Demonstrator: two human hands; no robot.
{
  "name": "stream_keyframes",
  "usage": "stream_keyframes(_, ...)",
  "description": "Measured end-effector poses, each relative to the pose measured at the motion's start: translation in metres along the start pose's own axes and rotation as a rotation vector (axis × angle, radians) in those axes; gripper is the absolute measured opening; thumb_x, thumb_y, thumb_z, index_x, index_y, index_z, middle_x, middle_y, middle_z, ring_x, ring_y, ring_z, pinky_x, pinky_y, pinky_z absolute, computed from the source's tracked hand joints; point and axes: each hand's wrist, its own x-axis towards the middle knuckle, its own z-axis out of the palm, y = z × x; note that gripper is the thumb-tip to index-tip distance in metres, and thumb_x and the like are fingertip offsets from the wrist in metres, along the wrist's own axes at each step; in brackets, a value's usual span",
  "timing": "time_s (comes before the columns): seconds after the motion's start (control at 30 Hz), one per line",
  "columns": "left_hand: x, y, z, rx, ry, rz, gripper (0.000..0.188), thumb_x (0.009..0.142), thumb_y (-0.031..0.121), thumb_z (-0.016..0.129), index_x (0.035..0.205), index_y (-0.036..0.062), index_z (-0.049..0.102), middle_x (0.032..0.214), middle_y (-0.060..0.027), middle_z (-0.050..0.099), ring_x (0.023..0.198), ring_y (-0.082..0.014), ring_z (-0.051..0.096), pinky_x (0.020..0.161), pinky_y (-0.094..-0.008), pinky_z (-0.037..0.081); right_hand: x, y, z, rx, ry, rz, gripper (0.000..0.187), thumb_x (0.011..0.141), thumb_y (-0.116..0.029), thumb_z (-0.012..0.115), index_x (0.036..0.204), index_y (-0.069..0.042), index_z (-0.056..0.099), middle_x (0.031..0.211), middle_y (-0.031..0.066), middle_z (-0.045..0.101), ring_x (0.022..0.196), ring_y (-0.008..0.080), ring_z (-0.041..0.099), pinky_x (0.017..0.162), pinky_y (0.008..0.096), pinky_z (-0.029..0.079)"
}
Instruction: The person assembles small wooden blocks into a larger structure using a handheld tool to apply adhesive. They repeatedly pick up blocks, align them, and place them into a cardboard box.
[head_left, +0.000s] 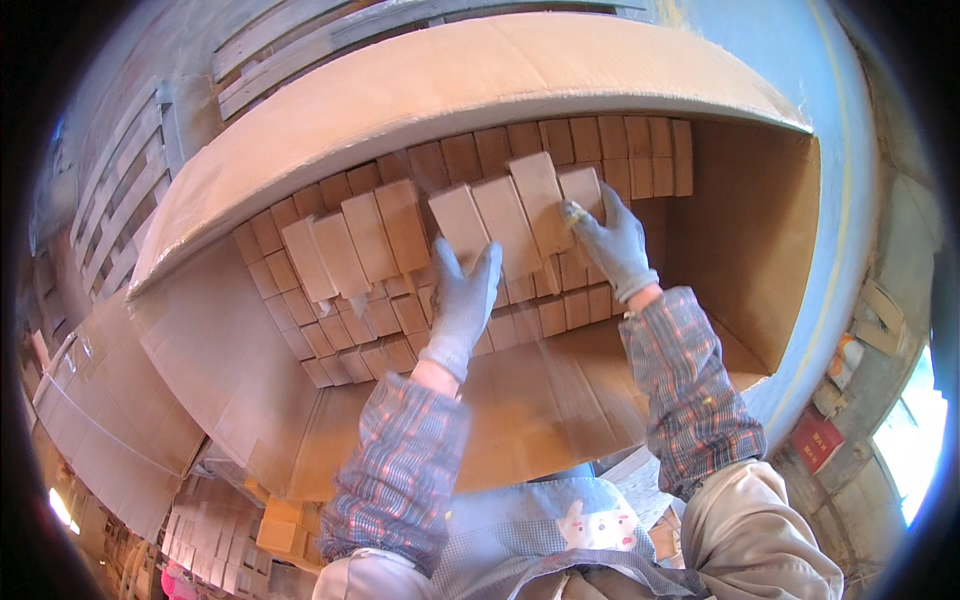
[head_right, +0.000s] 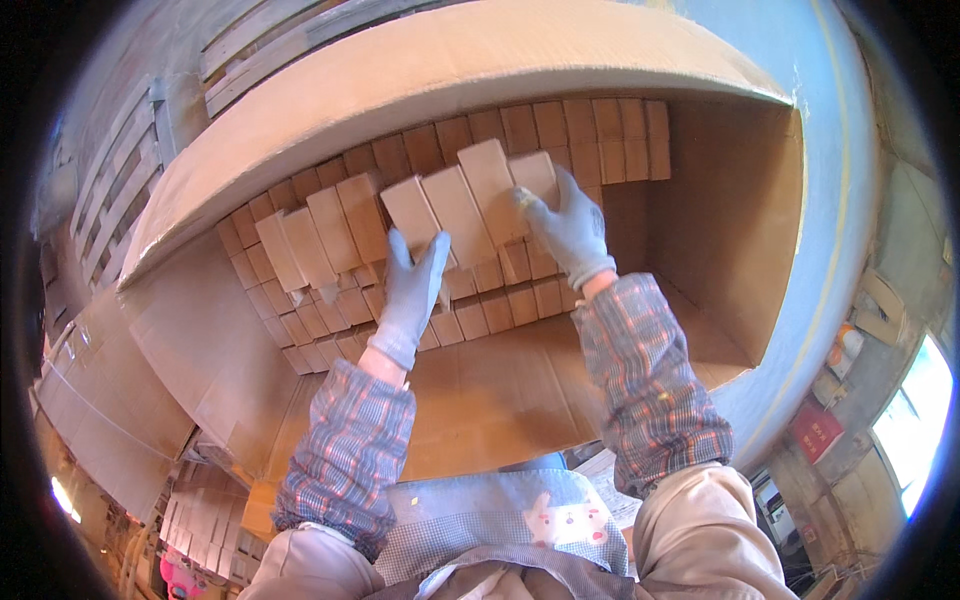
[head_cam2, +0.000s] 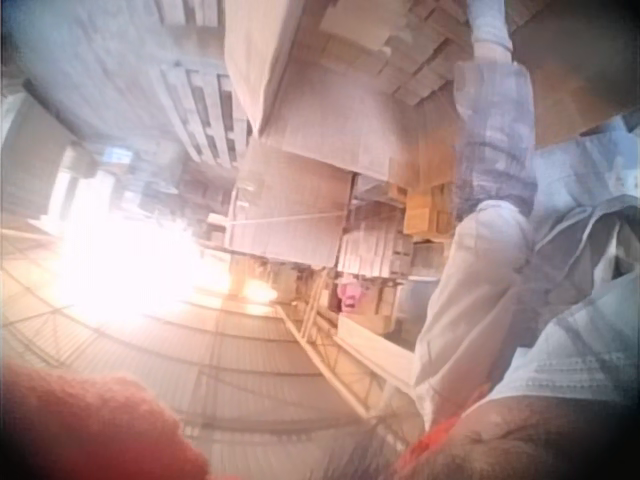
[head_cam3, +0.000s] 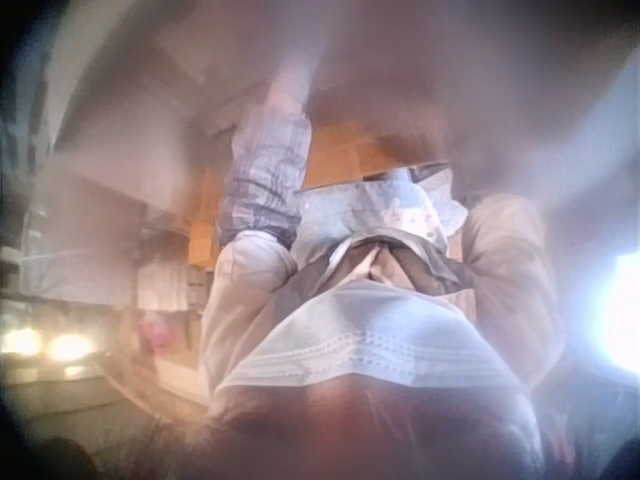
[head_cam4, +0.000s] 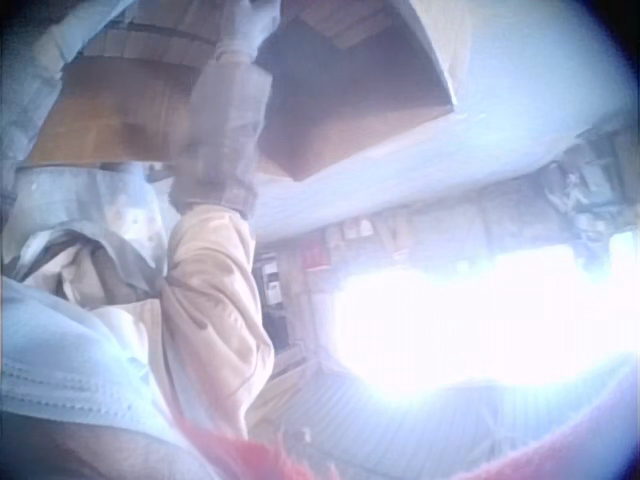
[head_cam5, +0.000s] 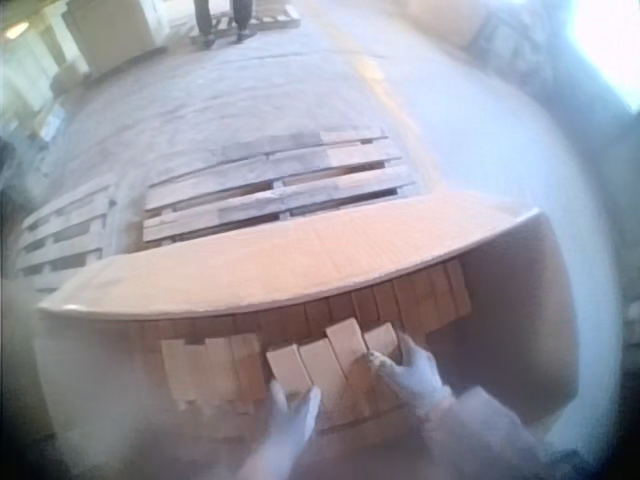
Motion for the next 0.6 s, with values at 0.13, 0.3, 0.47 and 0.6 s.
stream_keyframes(0.13,-0.038,0.022,-0.062,-0.112,-0.115,-0.285,0.087,0.095,0.045,0.069,0.146,-0.0166,0.033,0.105,-0.0223,0.067,0.091,-0.0232,0.067,0.083,-0.0346,0.053,-0.038,-0.032,0.015,-0.020,0.002,-0.038,0.059,0.091,-0.041,0.073,0.135,-0.005,0.060,0.105,0.0160,0.075,0.093,0.0248,0.074,0.084,0.0367,0.056)
stream_keyframes(0.3,-0.044,0.036,-0.132,0.111,0.075,-0.160,0.083,0.096,0.041,0.068,0.144,-0.0191,0.035,0.102,-0.0260,0.069,0.097,-0.0327,0.069,0.088,-0.0401,0.052,-0.070,-0.080,0.069,0.029,-0.002,-0.099,0.058,0.091,-0.035,0.074,0.137,-0.004,0.055,0.096,0.0143,0.075,0.085,0.0251,0.075,0.080,0.0366,0.057)
stream_keyframes(0.47,-0.020,0.014,-0.177,0.199,0.230,-0.167,0.083,0.097,0.043,0.065,0.145,-0.0179,0.036,0.142,-0.0383,0.050,0.134,-0.0422,0.052,0.110,-0.0434,0.043,-0.076,-0.105,0.112,0.128,-0.137,-0.079,0.065,0.089,-0.038,0.074,0.138,0.000,0.053,0.092,0.0180,0.074,0.084,0.0281,0.075,0.080,0.0375,0.057)
stream_keyframes(0.6,0.004,-0.017,-0.208,0.065,0.168,-0.136,0.085,0.098,0.043,0.065,0.152,-0.0116,0.028,0.147,-0.0312,0.049,0.136,-0.0357,0.050,0.112,-0.0419,0.040,-0.060,-0.094,0.146,0.020,-0.088,-0.210,0.078,0.091,-0.042,0.074,0.144,0.008,0.046,0.107,0.0278,0.071,0.098,0.0312,0.073,0.086,0.0357,0.056)
